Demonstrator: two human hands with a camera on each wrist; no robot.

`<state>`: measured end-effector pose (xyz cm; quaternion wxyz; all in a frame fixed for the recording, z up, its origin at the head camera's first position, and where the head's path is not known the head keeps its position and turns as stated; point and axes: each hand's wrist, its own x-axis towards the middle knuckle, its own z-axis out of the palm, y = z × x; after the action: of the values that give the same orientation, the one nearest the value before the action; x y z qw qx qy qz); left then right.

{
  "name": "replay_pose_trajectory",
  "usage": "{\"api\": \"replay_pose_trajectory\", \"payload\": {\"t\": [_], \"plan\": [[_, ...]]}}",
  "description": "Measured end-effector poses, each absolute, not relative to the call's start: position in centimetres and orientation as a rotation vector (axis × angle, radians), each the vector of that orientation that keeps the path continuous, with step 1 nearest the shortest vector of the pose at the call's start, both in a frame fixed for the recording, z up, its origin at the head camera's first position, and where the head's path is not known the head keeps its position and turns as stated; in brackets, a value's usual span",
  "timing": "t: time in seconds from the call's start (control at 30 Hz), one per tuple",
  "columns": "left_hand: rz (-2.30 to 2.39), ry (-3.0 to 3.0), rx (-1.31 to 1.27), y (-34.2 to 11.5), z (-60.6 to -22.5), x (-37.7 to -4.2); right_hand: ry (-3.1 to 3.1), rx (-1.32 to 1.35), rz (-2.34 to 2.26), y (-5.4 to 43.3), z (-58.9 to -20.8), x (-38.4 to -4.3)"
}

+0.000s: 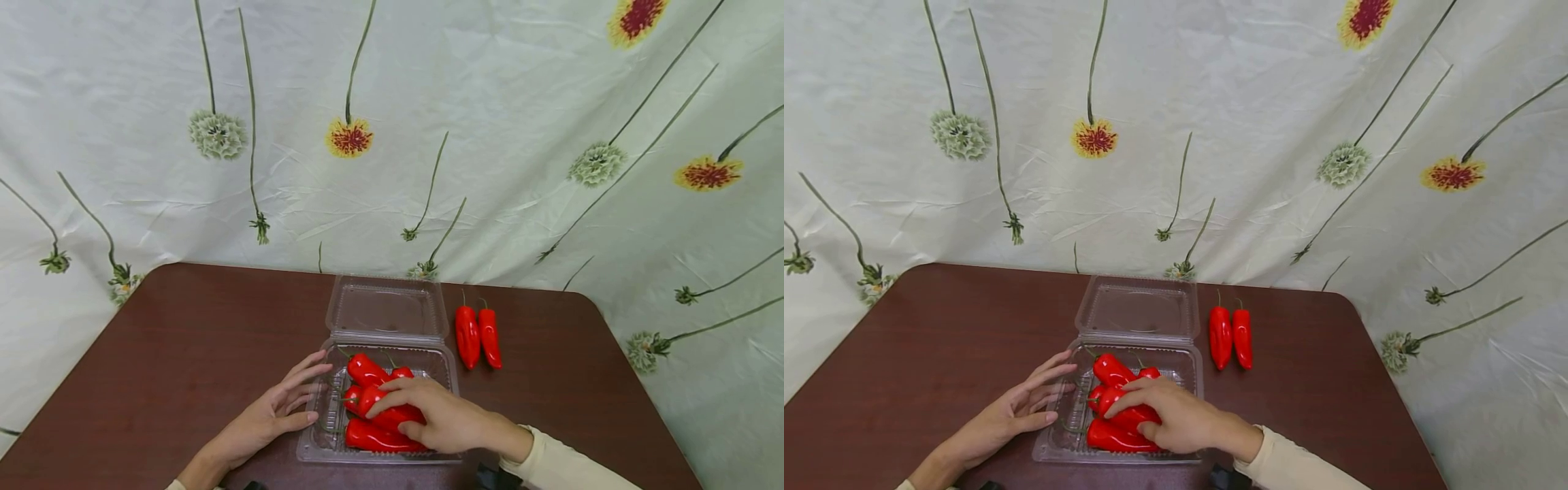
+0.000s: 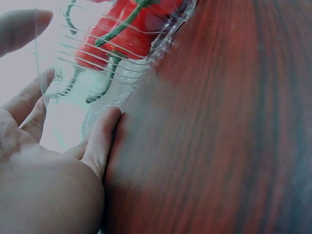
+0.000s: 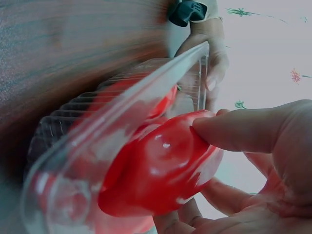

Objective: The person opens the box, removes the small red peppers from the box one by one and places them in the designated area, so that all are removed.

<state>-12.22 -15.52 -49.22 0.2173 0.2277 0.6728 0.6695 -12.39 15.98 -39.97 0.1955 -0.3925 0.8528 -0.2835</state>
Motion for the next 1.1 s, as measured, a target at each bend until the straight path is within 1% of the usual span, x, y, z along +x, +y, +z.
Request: {"api": "replay_pose_trajectory", "payload": {"t": [0.3, 0.77, 1.1], "plan": [[1.853, 1.868, 0.603, -15.6, -49.2, -12.2, 2.390, -1.056, -0.891, 16.6, -39.6, -12.8], [1.869, 1.846, 0.632, -15.5, -49.2, -12.3, 2.395, -0.964, -1.062, 18.1, -38.6, -13.9], [1.898, 1.833, 0.665, -15.5, -49.1, -12.2, 2.363, -0.941, -1.243, 19.5, -38.6, -14.7]]}}
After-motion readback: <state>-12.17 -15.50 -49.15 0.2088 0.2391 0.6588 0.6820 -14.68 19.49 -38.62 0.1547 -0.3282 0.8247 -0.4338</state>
